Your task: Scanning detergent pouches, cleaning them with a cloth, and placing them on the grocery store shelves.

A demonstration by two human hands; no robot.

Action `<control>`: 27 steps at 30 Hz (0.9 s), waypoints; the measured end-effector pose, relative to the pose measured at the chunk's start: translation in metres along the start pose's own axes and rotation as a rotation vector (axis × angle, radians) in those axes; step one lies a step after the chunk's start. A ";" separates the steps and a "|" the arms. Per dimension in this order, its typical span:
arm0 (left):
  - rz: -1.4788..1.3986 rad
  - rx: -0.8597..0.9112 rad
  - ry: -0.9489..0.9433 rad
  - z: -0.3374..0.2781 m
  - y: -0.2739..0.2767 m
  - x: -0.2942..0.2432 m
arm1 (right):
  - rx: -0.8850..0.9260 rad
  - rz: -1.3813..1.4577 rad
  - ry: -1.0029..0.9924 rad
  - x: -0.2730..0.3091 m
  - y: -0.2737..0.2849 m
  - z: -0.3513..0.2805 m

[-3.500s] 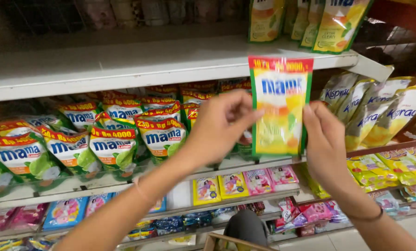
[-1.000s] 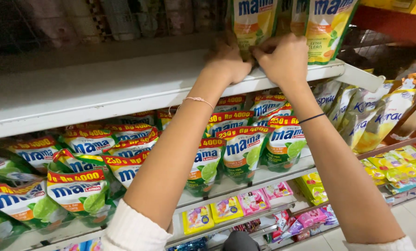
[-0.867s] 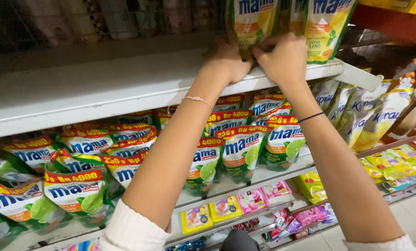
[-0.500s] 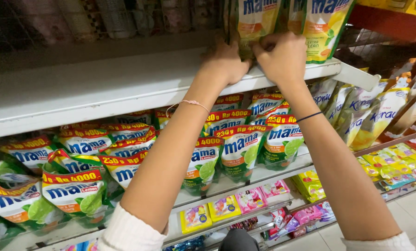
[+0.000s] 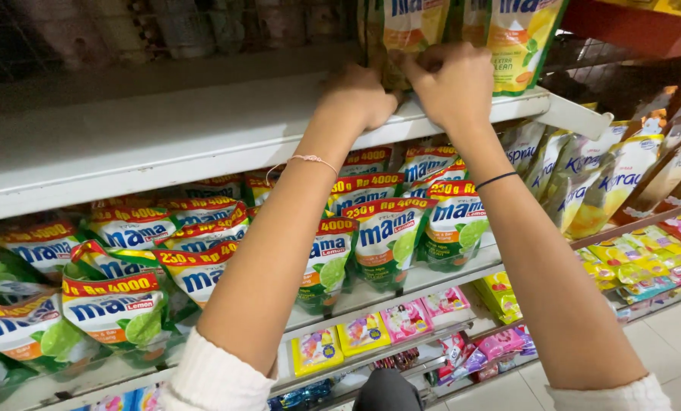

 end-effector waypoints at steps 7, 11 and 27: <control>0.084 0.042 0.009 0.001 -0.005 0.002 | -0.071 0.007 0.083 0.001 0.001 -0.001; 0.008 0.058 0.022 -0.008 -0.005 0.009 | -0.087 0.020 0.063 0.007 0.005 -0.001; 0.168 -0.031 -0.109 -0.108 0.050 0.060 | -0.206 -0.110 0.212 0.013 0.029 -0.053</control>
Point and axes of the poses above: each hand's wrist, its own z-axis towards the middle knuckle, its own y-axis out of the back of the hand, x = y × z, the point moved 5 cm from there along z, towards the middle knuckle, and after that the axes turned 9 degrees about -x, right-handed, at the moved point
